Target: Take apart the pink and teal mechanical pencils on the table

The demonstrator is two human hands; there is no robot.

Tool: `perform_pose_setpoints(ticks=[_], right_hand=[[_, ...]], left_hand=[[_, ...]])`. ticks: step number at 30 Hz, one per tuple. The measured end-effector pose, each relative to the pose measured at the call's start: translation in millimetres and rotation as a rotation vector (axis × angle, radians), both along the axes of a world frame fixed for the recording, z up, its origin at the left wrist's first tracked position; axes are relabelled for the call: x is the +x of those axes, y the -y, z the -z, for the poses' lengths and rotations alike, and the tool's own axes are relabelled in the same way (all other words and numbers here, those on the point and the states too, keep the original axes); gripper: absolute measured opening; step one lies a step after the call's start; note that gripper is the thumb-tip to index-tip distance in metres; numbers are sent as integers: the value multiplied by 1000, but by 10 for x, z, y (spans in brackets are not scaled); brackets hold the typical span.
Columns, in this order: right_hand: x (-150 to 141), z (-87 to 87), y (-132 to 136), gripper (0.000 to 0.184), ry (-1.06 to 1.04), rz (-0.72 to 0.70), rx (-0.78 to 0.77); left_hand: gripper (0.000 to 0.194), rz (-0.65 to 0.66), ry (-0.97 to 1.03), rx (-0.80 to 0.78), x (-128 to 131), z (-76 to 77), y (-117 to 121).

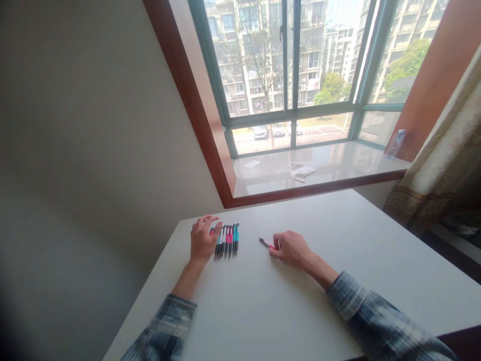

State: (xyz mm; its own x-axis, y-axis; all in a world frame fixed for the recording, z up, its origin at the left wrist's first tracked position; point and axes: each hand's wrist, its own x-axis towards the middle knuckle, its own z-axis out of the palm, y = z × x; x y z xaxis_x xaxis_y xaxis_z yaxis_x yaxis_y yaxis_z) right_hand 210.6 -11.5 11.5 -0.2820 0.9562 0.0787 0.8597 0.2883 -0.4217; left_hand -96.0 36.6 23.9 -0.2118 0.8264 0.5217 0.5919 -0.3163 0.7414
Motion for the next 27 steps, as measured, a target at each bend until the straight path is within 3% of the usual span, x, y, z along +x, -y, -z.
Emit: perform_pose_setpoints(ticks=[6,14,17,23,27], right_hand=[[-551,-1,-57,22,-31,174,-24],[-1343,20,-217,32,-91,238,5],[-1547,16,-235,50,-155,265,61],[-1900,35,-213,85,-148,249,83],[-2049,57,-228,95,-163,241,77]], left_hand=[[27,-9,258,-203,-328,148,-165],[36,73,405,-213,-339,209,-144],[38,100,468,-210,-312,258,-154],[25,159,1014,-176,-173,234,-146],[24,113,1222,-213,-118,141,-92]])
